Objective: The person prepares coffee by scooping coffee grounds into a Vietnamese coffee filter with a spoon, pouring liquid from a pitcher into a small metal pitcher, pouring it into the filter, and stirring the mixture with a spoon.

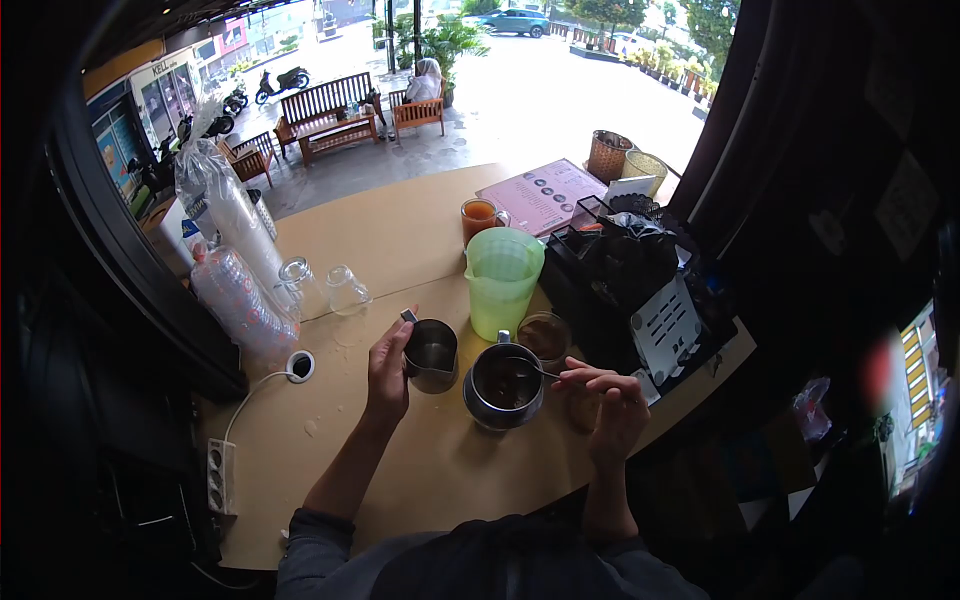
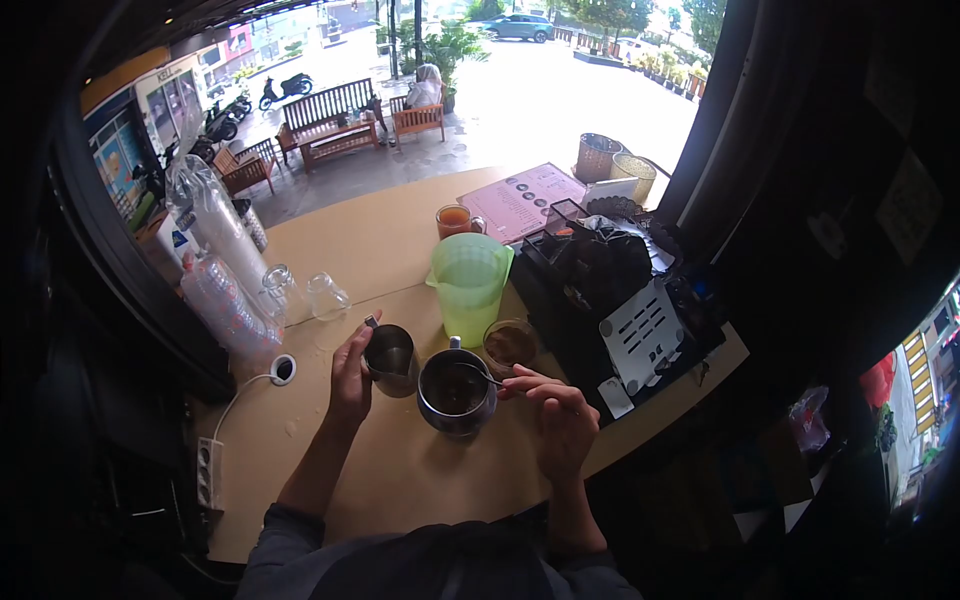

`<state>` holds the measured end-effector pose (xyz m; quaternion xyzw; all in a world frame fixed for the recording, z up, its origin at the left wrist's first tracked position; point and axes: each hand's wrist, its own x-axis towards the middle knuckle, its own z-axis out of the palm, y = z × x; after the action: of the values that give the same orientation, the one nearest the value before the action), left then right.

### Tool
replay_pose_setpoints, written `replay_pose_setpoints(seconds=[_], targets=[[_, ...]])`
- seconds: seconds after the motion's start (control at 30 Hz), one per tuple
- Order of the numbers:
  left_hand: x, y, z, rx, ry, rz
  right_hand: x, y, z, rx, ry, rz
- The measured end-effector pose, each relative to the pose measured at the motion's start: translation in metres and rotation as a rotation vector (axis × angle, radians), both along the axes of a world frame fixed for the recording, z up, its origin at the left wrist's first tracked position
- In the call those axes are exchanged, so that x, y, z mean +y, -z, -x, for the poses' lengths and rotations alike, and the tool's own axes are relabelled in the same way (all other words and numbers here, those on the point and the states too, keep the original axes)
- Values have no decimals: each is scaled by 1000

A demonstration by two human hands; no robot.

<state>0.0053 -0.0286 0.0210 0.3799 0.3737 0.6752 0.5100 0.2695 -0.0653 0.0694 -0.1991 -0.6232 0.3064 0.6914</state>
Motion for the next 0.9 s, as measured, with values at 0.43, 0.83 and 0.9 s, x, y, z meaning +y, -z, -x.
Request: replay_pose_setpoints(seconds=[0.43, 0.83, 0.9], targets=[[-1, -77, -19, 121, -17, -63, 0, 1, 1, 15, -8, -1], [-5, -87, -32, 175, -21, -141, -2, 0, 1, -43, 36, 29], [-8, -92, -35, 256, -23, -184, -2, -1, 1, -47, 34, 33]])
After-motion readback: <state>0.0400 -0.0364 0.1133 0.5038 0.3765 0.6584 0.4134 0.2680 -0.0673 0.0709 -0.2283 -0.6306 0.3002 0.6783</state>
